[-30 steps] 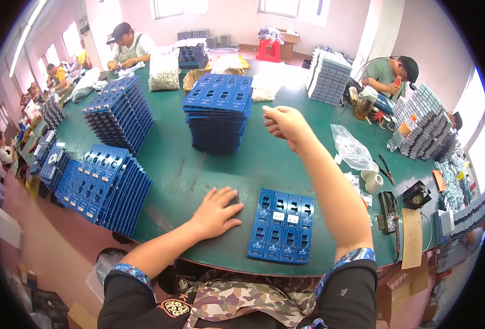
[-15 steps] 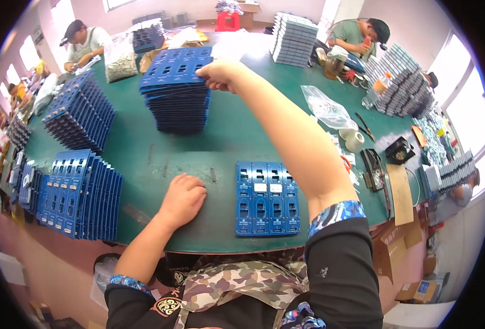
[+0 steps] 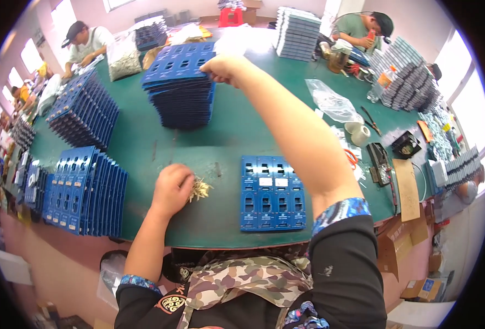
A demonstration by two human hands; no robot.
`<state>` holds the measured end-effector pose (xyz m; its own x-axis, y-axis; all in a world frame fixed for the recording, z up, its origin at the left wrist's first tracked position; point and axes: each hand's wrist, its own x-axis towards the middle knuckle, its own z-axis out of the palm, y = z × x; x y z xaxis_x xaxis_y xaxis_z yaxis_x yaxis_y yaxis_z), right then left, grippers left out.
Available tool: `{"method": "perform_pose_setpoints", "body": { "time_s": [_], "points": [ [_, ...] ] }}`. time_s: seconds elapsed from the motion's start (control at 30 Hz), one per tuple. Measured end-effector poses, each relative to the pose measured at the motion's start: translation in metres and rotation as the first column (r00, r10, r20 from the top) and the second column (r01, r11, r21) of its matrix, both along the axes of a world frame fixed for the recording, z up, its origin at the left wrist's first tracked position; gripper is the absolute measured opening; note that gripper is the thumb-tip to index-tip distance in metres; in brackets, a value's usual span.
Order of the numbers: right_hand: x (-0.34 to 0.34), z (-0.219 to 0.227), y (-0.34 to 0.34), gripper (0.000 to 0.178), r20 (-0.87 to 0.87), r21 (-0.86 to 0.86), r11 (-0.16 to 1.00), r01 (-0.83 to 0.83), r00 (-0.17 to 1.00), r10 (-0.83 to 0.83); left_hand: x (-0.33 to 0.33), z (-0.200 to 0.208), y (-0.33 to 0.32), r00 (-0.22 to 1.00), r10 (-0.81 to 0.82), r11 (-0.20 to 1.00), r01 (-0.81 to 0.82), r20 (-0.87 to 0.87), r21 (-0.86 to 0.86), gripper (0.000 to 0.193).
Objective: The person assembles small electrical components by hand, inserting gold connectors and small white components into blue plastic housing units.
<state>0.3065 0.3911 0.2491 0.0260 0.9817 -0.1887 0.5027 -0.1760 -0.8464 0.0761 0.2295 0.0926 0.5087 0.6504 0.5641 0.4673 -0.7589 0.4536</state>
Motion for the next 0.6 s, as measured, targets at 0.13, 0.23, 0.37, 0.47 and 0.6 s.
{"method": "perform_pose_setpoints", "body": {
  "time_s": [0.13,0.23,0.37,0.47,0.6],
  "points": [
    [-0.006,0.0,-0.066,0.027,0.319,0.692,0.713,-0.112,0.934,-0.164,-0.025,0.002,-0.006,0.919,0.296,0.952,-0.261,0.259,-0.162,0.008],
    [-0.025,-0.037,-0.114,0.022,0.58,0.534,0.59,-0.606,0.77,0.266,-0.047,-0.012,-0.022,0.959,0.269,0.943,-0.244,0.088,-0.226,0.009],
    [-0.033,-0.112,-0.144,0.02,0.745,0.181,0.561,-0.808,0.485,0.458,-0.035,-0.01,-0.038,0.987,0.143,0.989,-0.146,-0.07,-0.035,0.013],
    [-0.043,-0.139,-0.152,0.029,0.725,0.203,0.539,-0.817,0.496,0.479,-0.023,-0.016,-0.041,0.994,0.106,0.994,-0.106,-0.005,-0.023,0.013],
    [-0.045,-0.137,-0.166,0.03,0.62,0.247,0.511,-0.823,0.539,0.57,-0.017,-0.01,-0.038,0.995,0.027,0.996,-0.018,0.1,-0.091,0.015]
  ]
}}
